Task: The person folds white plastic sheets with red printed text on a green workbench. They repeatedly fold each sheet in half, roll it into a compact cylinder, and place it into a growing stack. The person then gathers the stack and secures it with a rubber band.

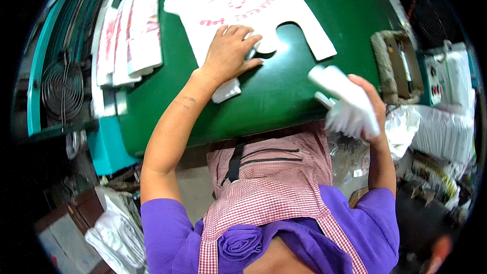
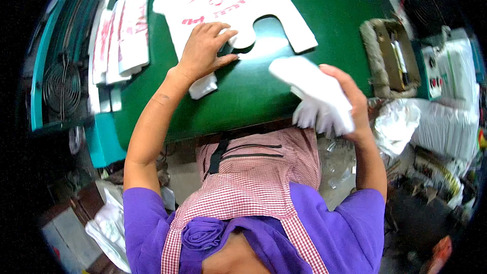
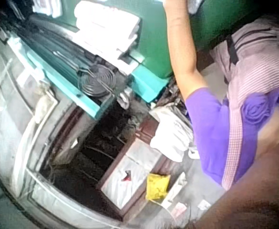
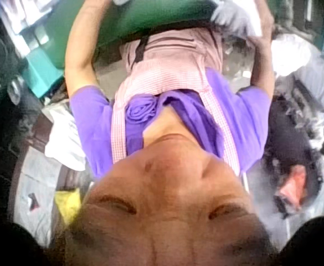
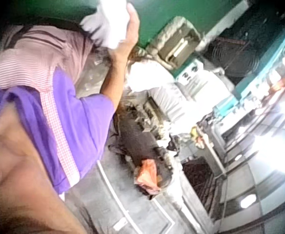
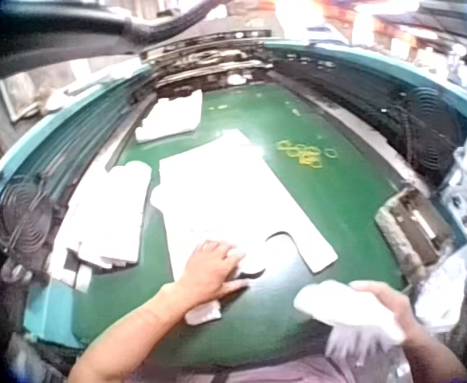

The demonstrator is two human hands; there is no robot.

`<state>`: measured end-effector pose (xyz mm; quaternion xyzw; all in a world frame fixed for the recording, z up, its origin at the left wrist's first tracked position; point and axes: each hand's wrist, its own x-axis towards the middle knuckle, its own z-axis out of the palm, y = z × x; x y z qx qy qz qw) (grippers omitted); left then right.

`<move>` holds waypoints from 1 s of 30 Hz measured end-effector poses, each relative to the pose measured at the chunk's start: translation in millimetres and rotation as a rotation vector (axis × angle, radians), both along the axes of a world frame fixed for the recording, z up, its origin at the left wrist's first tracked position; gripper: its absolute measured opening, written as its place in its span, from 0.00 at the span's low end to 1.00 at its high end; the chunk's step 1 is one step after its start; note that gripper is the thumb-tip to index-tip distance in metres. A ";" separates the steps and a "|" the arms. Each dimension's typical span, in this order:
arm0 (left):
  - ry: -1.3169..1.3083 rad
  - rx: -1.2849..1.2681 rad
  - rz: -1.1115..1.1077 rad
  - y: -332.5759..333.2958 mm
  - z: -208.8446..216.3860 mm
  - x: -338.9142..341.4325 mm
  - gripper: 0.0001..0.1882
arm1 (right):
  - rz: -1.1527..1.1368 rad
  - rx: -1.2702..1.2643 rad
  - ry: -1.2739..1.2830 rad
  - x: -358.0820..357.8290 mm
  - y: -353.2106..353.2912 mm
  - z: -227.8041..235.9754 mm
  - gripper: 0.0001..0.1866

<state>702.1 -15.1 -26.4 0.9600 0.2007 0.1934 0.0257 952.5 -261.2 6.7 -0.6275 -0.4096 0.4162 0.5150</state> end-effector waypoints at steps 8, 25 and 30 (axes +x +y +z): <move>-0.205 -0.357 0.046 16.3 -21.1 -3.3 0.06 | -0.582 -0.011 -0.300 133.8 -142.8 -3.8 0.24; 0.274 -0.213 -0.039 -123.6 -6.8 -145.6 0.45 | -1.005 -0.039 -0.852 175.0 -143.0 -93.9 0.28; 0.284 -0.111 0.081 -123.2 -32.4 -176.1 0.58 | 0.202 0.283 -1.100 23.7 -52.8 -53.8 0.41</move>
